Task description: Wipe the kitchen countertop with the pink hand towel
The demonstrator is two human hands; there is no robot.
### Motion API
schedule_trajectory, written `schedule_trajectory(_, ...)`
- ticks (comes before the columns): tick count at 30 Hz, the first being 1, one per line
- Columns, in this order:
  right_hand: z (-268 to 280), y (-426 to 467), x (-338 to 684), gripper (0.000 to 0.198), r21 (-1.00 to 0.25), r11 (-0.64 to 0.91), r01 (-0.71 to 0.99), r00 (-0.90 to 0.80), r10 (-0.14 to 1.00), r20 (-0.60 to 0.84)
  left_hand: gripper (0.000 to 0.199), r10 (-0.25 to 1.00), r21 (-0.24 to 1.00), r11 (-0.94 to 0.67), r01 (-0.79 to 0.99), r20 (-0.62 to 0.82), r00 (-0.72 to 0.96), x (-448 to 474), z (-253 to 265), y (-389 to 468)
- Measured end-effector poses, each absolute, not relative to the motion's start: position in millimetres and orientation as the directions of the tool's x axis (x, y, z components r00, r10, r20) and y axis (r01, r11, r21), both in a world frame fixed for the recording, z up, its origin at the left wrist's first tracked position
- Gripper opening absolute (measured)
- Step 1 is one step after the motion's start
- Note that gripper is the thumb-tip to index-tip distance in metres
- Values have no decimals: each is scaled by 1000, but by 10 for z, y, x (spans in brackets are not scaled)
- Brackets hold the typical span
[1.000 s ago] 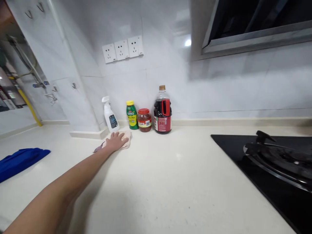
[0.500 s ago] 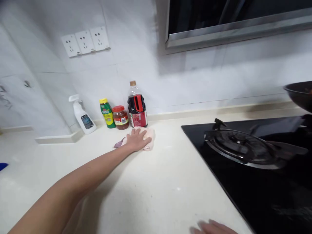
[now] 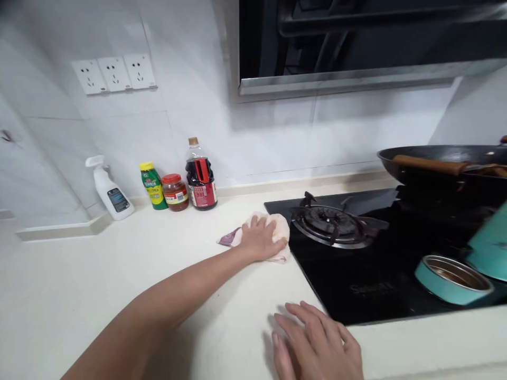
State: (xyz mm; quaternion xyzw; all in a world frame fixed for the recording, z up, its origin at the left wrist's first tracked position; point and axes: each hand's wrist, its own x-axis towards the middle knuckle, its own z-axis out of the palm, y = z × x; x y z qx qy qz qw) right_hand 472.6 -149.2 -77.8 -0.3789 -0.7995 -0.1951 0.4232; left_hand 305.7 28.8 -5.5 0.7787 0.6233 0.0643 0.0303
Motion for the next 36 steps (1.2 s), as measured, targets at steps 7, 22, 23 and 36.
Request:
schedule_trajectory(7, -842, -1604, 4753, 27, -282, 713, 642, -70, 421, 904, 90, 910, 237, -407, 882, 23, 414, 3273, -17, -658)
schedule_trajectory(22, -841, -1387, 5605, 50, -740, 370, 562, 238, 785, 573, 78, 677, 421, -639, 644, -91, 731, 2945, 104, -1798)
schedule_trajectory(23, -863, -1340, 5608, 51, -697, 369, 615, 194, 786, 587, 79, 695, 419, -621, 662, -97, 712, 2925, 108, -1726)
schedule_trajectory(36, -1369, -1169, 5670, 48, -194, 479, 856, -46, 445, 894, 78, 972, 228, -236, 945, 71, 225, 2344, 14, -444)
